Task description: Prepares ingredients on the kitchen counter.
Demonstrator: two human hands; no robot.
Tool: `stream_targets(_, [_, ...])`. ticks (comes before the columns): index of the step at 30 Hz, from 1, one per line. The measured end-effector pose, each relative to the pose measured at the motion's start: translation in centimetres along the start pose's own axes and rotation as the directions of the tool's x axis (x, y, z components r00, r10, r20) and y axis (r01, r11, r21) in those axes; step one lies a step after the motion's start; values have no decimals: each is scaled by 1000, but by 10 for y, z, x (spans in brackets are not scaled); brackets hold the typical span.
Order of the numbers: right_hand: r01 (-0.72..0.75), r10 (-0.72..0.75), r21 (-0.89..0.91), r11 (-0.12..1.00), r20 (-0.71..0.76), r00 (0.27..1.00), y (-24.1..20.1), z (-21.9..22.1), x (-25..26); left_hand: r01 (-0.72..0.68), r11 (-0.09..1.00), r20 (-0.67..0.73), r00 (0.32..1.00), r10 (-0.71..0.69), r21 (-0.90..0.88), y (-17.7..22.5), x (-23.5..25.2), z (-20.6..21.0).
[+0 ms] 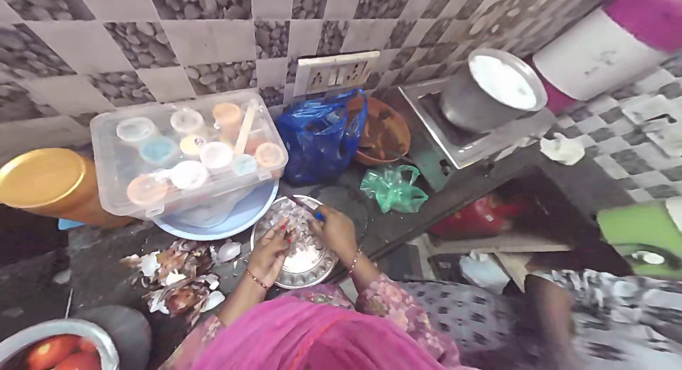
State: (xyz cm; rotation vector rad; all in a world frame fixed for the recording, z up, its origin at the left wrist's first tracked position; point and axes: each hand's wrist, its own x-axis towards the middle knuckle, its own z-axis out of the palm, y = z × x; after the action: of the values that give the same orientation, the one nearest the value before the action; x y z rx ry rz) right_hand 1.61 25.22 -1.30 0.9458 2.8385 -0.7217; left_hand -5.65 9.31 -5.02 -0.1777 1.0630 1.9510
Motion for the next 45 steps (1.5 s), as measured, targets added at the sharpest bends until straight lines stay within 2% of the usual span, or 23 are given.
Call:
stream_targets(4, [4, -1, 68, 998, -51, 999, 1, 2, -3, 18, 999, -6, 1000, -18, -31, 2, -1, 3])
stream_targets(8, [12, 0, 115, 993, -102, 995, 6, 1, -7, -12, 1000, 9, 1000, 12, 12, -1, 0, 0])
stream_targets(11, [71, -47, 249, 966, -99, 994, 11, 2, -12, -15, 1000, 15, 1000, 15, -21, 1, -1, 2])
stream_targets(15, [149, -190, 475, 867, 41, 981, 12, 5, -19, -22, 1000, 75, 997, 21, 10, 0, -4, 3])
stream_targets(17, [176, -239, 527, 832, 55, 969, 12, 7, -22, -34, 999, 191, 981, 29, 20, -2, -5, -1])
stream_targets(20, [197, -268, 521, 830, 65, 961, 11, 10, -26, -50, 999, 316, 947, 47, 2, -5, -5, -6])
stream_targets(24, [233, -295, 489, 841, 54, 954, 7, 10, -29, -69, 995, 338, 940, 41, 71, -3, -11, -5])
stream_targets(29, [212, -275, 475, 854, 68, 959, 4, 13, -34, -66, 997, 371, 928, 42, 52, -5, -9, -7])
stream_targets(39, [172, -235, 434, 884, 96, 967, -4, 14, -39, -97, 989, 294, 954, 60, 112, -3, -12, -4])
stream_targets(45, [178, -255, 457, 871, 111, 960, 0, 23, -33, -88, 991, 304, 951, 54, 100, -11, 0, -18])
